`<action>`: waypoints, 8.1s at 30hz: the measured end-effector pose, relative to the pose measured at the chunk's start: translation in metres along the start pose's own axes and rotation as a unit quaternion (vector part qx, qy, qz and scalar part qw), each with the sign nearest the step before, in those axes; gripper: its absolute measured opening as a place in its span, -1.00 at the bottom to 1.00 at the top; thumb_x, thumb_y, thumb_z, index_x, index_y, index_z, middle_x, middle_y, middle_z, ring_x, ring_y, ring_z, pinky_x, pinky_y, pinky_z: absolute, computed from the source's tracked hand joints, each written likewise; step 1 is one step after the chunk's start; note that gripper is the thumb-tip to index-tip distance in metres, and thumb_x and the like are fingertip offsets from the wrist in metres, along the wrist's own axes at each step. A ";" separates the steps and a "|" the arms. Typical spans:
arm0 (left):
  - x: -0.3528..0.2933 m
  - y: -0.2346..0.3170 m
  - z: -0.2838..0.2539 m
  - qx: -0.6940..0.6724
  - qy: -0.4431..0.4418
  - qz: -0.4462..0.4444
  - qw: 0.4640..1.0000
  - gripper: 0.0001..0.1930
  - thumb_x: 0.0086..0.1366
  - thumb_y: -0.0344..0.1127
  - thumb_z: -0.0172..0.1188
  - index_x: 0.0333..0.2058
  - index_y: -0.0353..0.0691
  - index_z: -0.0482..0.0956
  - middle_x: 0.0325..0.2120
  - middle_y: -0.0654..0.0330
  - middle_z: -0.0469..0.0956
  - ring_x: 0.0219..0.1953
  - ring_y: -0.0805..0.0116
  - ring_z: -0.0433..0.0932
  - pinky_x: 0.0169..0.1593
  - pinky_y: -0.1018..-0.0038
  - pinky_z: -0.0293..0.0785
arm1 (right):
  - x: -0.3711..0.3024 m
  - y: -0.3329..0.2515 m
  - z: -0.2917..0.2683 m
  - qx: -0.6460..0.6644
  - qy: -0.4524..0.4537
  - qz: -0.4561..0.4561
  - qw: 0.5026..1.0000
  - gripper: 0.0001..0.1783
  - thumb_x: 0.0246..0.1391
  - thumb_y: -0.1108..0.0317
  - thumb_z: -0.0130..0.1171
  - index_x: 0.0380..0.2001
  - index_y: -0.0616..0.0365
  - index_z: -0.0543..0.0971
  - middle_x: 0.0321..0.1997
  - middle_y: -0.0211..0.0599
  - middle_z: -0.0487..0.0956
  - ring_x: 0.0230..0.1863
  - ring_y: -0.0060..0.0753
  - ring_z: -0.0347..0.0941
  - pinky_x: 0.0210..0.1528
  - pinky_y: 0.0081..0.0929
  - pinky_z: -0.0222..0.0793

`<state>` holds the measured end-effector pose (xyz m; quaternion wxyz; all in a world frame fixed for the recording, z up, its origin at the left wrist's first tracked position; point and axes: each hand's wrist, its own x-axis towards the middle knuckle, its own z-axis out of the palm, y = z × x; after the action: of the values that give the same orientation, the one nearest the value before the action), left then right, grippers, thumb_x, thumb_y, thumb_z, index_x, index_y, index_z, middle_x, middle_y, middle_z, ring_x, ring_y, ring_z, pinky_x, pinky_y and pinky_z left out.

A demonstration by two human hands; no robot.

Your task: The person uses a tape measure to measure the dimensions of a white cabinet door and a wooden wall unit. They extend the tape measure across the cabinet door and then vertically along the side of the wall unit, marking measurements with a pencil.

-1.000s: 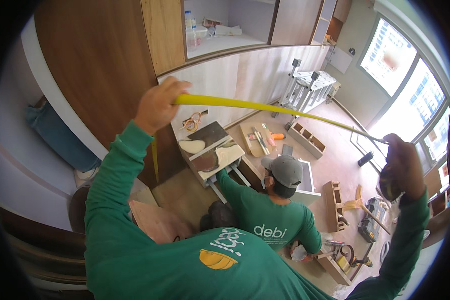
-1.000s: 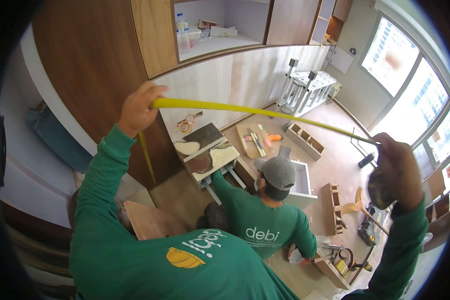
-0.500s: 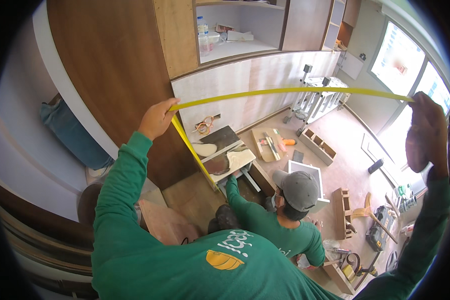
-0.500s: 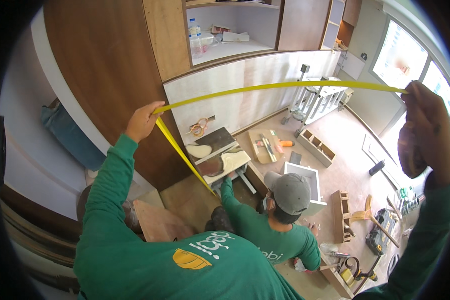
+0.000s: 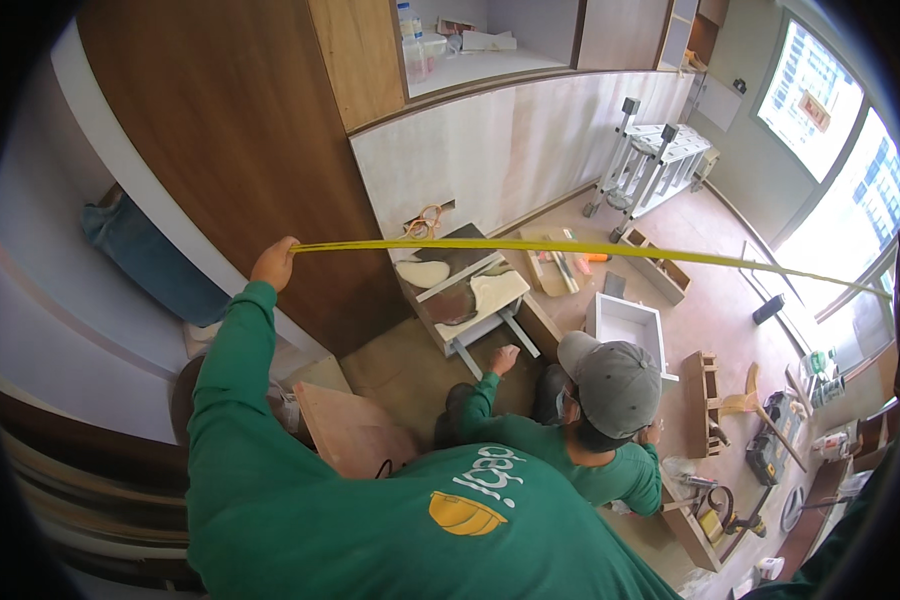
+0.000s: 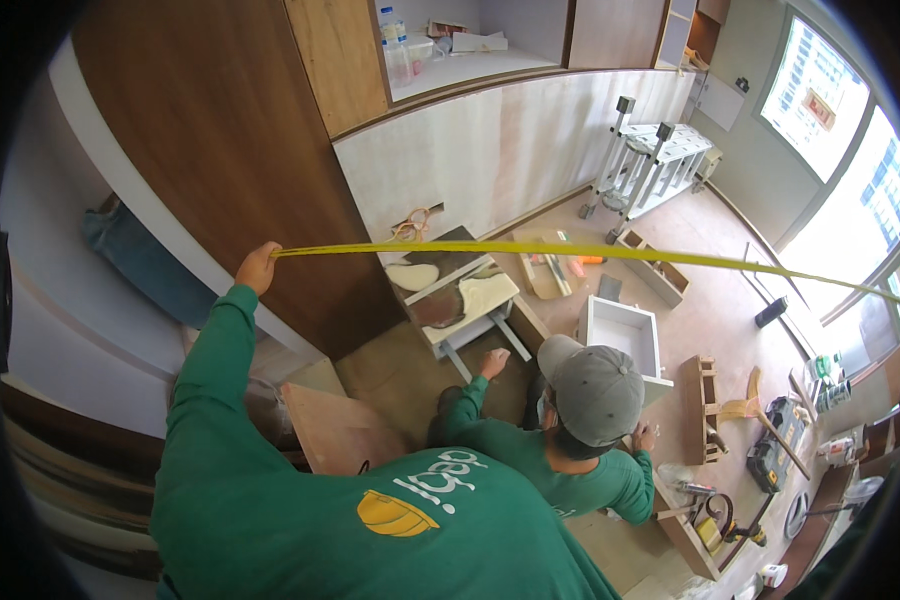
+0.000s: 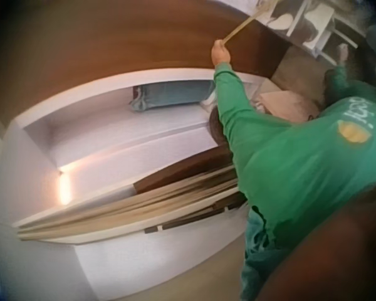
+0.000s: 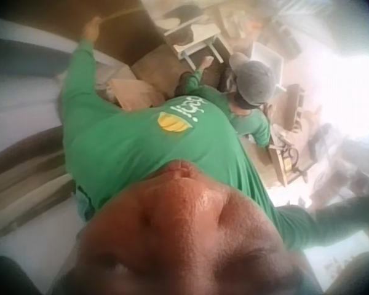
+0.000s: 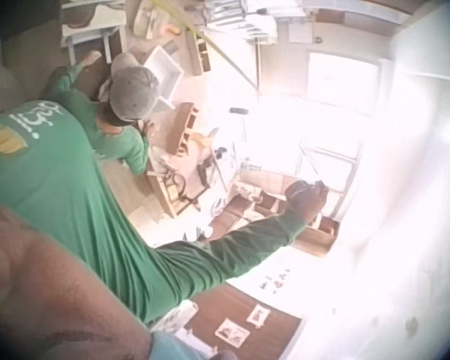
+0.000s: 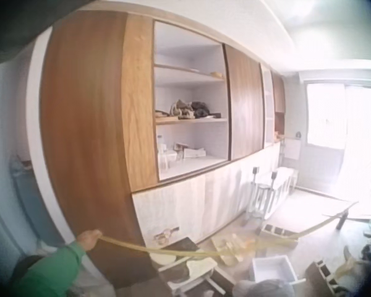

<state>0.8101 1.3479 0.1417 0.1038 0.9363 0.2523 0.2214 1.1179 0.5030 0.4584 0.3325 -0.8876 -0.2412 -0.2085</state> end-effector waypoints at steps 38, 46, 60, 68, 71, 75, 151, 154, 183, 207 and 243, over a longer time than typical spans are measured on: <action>0.455 0.239 0.105 0.176 -0.014 0.195 0.965 -0.76 0.34 -0.33 -0.07 -0.08 -0.17 0.49 -0.14 -0.07 0.58 -0.10 -0.13 0.57 -0.02 0.05 0.48 | -0.095 -0.009 0.282 -0.044 -0.104 -0.293 -0.949 -0.75 0.32 0.30 -0.02 -0.13 0.28 0.50 -0.33 -0.32 0.49 -0.33 -0.51 0.39 -0.23 -0.53 0.31; 0.477 0.192 0.127 0.211 0.081 0.235 0.945 -0.73 0.25 -0.36 -0.02 -0.08 -0.15 0.49 0.04 0.02 0.52 -0.06 -0.08 0.56 -0.01 0.09 0.50 | -0.080 -0.123 0.254 -0.080 -0.237 -0.321 -0.914 -0.77 0.30 0.33 -0.02 -0.23 0.29 0.50 -0.42 -0.31 0.49 -0.44 -0.52 0.39 -0.38 -0.58 0.30; 0.514 0.166 0.152 0.197 0.194 0.257 0.926 -0.66 0.22 -0.35 -0.01 -0.02 -0.06 0.51 -0.02 0.24 0.50 0.02 0.13 0.46 0.01 0.13 0.41 | -0.112 -0.102 0.245 -0.040 -0.146 -0.358 -0.921 -0.63 0.37 0.14 -0.05 0.03 0.19 0.49 -0.30 -0.43 0.38 -0.18 -0.57 0.33 0.00 -0.55 0.21; 0.528 0.154 0.151 0.203 0.240 0.256 0.914 -0.76 0.23 -0.31 -0.01 -0.16 -0.05 0.56 -0.13 0.28 0.48 0.00 0.16 0.38 0.07 0.12 0.25 | -0.096 -0.118 0.265 -0.086 -0.127 -0.398 -0.904 -0.64 0.37 0.12 -0.06 -0.01 0.17 0.49 -0.28 -0.43 0.43 -0.24 -0.64 0.34 -0.17 -0.64 0.23; 0.533 0.148 0.156 0.197 0.267 0.272 0.903 -0.77 0.21 -0.32 -0.01 -0.18 -0.04 0.56 -0.15 0.29 0.48 0.00 0.18 0.36 0.07 0.12 0.21 | -0.095 -0.121 0.285 -0.126 -0.176 -0.397 -0.892 -0.67 0.37 0.15 -0.04 -0.01 0.16 0.49 -0.29 -0.42 0.45 -0.30 -0.70 0.34 -0.27 -0.69 0.23; 0.534 0.134 0.161 0.215 0.282 0.266 0.896 -0.73 0.22 -0.32 0.01 -0.12 -0.01 0.57 -0.18 0.32 0.48 0.00 0.20 0.35 0.07 0.12 0.18 | -0.077 -0.130 0.298 -0.168 -0.144 -0.393 -0.892 -0.70 0.37 0.21 -0.02 -0.01 0.16 0.48 -0.31 -0.43 0.46 -0.39 -0.75 0.34 -0.37 -0.77 0.21; 0.551 0.146 0.158 0.162 0.356 0.192 0.900 -0.81 0.17 -0.30 -0.01 -0.29 -0.03 0.57 -0.25 0.27 0.45 -0.04 0.24 0.35 0.08 0.19 0.15 | -0.068 -0.154 0.354 -0.164 -0.106 -0.354 -0.915 -0.73 0.37 0.23 -0.05 -0.08 0.21 0.46 -0.44 -0.37 0.48 -0.55 -0.66 0.39 -0.51 -0.70 0.29; 0.551 0.145 0.159 0.158 0.361 0.195 0.898 -0.81 0.18 -0.30 -0.01 -0.29 -0.03 0.57 -0.25 0.28 0.45 -0.04 0.25 0.34 0.09 0.19 0.15 | -0.068 -0.154 0.355 -0.168 -0.108 -0.351 -0.915 -0.73 0.37 0.23 -0.05 -0.08 0.21 0.45 -0.45 -0.37 0.49 -0.57 -0.66 0.39 -0.53 -0.71 0.29; 0.541 0.119 0.137 0.099 0.297 0.351 0.883 -0.86 0.19 -0.30 0.05 -0.35 -0.20 0.52 -0.20 0.03 0.43 -0.05 -0.03 0.36 -0.04 0.12 0.29 | -0.058 -0.157 0.386 -0.185 -0.116 -0.351 -0.911 -0.74 0.37 0.25 -0.06 -0.07 0.21 0.47 -0.44 -0.39 0.47 -0.56 -0.69 0.36 -0.53 -0.73 0.28; 0.476 0.138 0.008 0.235 0.112 0.135 0.956 -0.71 0.36 -0.14 -0.05 -0.05 0.00 0.55 -0.18 0.09 0.62 -0.12 -0.06 0.56 -0.10 0.05 0.45 | -0.044 -0.080 0.301 -0.162 0.026 -0.352 -0.922 -0.84 0.28 0.36 0.00 -0.27 0.23 0.50 -0.54 -0.49 0.37 -0.52 -0.73 0.26 -0.45 -0.71 0.16; 0.351 0.055 -0.021 -0.056 -0.224 0.153 0.961 -0.79 0.33 -0.29 0.15 -0.16 -0.26 0.63 -0.30 0.12 0.59 -0.28 0.30 0.51 -0.19 0.43 0.40 | 0.120 0.174 0.242 -0.077 -0.001 -0.263 -0.962 -0.83 0.13 0.31 -0.01 -0.51 0.10 0.42 -0.57 -0.58 0.30 -0.54 -0.70 0.17 -0.45 -0.54 0.17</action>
<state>1.0952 1.4849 0.3044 0.1746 0.9820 0.0638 0.0333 1.3627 0.5894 0.2698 0.4432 -0.8912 -0.0139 -0.0958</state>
